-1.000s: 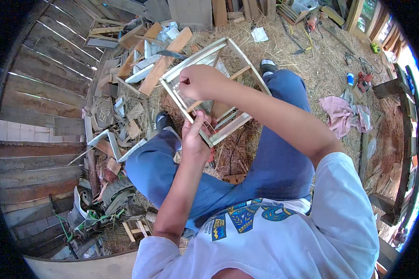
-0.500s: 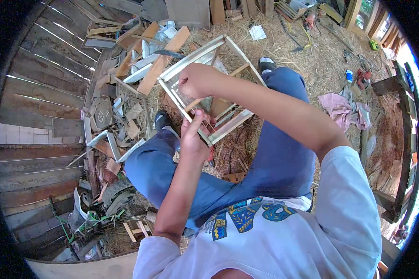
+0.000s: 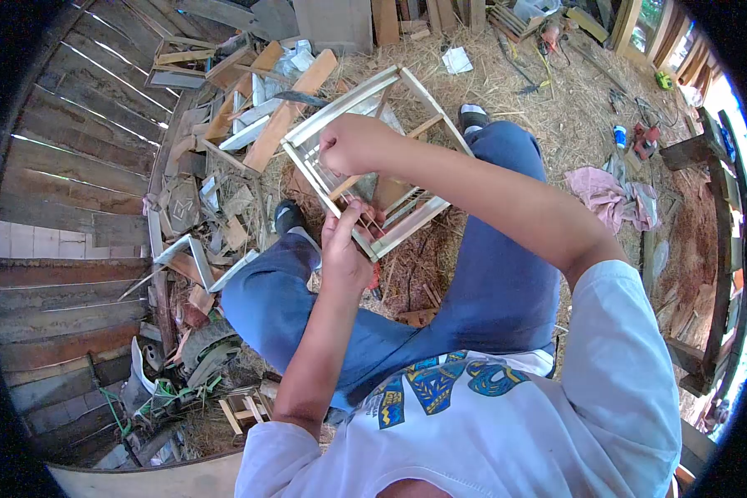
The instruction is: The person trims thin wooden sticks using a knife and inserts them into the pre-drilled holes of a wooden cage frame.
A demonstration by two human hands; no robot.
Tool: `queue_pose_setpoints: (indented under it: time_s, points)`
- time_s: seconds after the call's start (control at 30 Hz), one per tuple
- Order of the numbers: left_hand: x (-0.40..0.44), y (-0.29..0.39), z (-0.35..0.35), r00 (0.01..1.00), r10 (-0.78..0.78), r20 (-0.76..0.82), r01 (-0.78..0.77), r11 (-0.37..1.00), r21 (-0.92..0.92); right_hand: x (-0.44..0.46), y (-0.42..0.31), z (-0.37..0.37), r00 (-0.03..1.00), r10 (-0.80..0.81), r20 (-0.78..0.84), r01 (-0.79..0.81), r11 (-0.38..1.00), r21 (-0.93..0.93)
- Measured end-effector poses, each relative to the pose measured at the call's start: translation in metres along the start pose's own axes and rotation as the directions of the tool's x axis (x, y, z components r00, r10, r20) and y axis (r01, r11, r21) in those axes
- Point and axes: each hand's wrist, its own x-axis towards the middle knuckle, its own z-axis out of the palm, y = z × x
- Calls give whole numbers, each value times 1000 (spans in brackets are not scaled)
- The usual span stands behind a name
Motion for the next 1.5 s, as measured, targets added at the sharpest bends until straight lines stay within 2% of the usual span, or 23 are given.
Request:
queue_pose_setpoints:
  time_s: [0.17, 0.23, 0.47, 0.63, 0.77, 0.87, 0.97, 1.03, 1.1, 1.17, 1.23, 1.5]
  points:
    - [-2, -4, 0, 999, 53, 8, -54, 997, 55, 0, 0, 4, 999, -8, -37, 9, 1000, 24]
    - [-4, -1, -1, 999, 32, 34, -34, 998, 50, 0, 0, 4, 999, 43, -25, -42, 998, 45]
    - [-1, -4, -5, 996, 37, 76, -42, 997, 69, 1, 0, 6, 999, 0, -43, 3, 997, 73]
    - [1, -7, -5, 996, 46, 75, -51, 997, 57, 8, 1, 9, 999, 36, 25, -39, 989, 142]
    - [3, -8, -8, 994, 57, 94, -61, 997, 49, 12, 6, 14, 999, 49, 6, -49, 978, 202]
    - [3, -10, -10, 993, 51, 107, -57, 997, 50, 14, 8, 15, 991, 130, 13, -130, 970, 207]
    - [4, -8, -10, 991, 50, 124, -57, 997, 53, 11, 2, 13, 991, 121, -60, -108, 975, 193]
    - [3, -7, -9, 992, 50, 115, -57, 997, 53, 9, 3, 10, 989, 149, 20, -150, 965, 215]
    - [0, -6, -6, 993, 50, 106, -56, 997, 50, 7, 2, 9, 991, 137, -7, -132, 968, 216]
    - [-2, 0, -1, 998, -21, 60, 17, 998, 54, 5, 1, 8, 992, 122, -34, -112, 970, 215]
    - [-1, -2, -1, 997, -5, 73, 2, 999, 48, 2, 0, 6, 997, 67, -38, -59, 981, 186]
    - [1, -5, -5, 994, 34, 101, -33, 999, -13, 1, 4, 9, 997, 74, -28, -65, 967, 246]
